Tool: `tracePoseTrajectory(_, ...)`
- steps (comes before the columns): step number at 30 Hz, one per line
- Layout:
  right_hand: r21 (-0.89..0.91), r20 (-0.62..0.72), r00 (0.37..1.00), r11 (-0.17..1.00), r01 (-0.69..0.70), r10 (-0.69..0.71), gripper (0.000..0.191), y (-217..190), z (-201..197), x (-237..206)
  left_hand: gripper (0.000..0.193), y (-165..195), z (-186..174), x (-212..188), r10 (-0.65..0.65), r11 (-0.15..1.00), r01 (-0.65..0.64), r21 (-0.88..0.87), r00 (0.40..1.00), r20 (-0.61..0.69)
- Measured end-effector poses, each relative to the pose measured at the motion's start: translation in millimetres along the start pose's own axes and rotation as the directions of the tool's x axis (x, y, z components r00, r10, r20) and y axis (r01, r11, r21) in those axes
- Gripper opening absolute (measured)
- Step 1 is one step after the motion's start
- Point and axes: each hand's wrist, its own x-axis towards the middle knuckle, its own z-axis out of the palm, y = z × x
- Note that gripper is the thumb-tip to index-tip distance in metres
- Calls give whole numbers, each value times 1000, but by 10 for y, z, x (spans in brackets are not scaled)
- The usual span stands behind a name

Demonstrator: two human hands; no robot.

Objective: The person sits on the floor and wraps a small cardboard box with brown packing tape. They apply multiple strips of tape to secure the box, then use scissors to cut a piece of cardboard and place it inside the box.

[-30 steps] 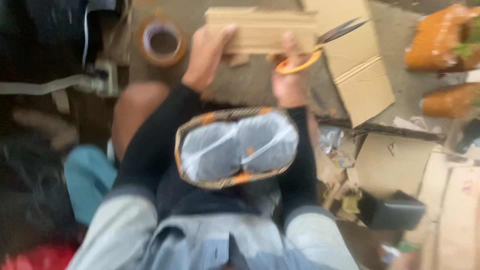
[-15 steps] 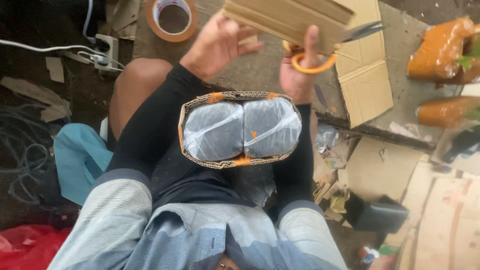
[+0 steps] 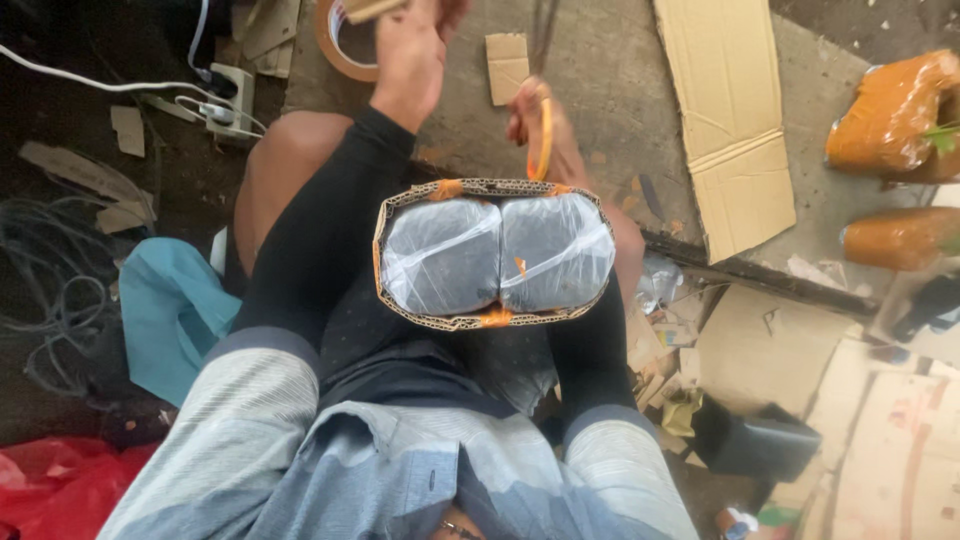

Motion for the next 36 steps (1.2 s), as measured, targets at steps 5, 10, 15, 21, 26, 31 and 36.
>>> tracePoseTrajectory(5, -176, 48, 992, 977, 122, -116, 73, 7, -42, -41, 30, -53, 212, -141, -161, 987, 160, 14, 979, 123)
tracePoseTrajectory(10, -18, -120, 992, 1000, 21, -23, 68, 151, -40, 64, 22, 380, 252, -378, -104, 973, 71, 219, 984, 144)
tracePoseTrajectory(15, 422, 129, 983, 904, 68, -135, 63, -431, -474, 18, 20, 1495, 431, -790, 231, 645, -509, 570, 841, 489)
tracePoseTrajectory(21, 30, -243, 855, 877, 479, -458, 61, -1243, -631, -1272, 41, 1817, 1081, -1863, -200, 702, -30, 712, 951, 237)
tracePoseTrajectory(26, 244, -381, 879, 885, 396, -288, 48, -1607, -497, -1853, 84, 1846, 770, -1939, 284, 775, -529, 345, 780, 558)
tracePoseTrajectory(31, 373, -291, 949, 928, -5, 122, 39, -1524, -620, -2030, 89, 2023, 306, -2046, 264, 526, -630, 571, 759, 595)
tracePoseTrajectory(36, -57, -118, 993, 998, 7, -13, 20, -1413, -657, -1953, 106, 1929, 280, -2243, 22, 586, -522, 620, 775, 632)
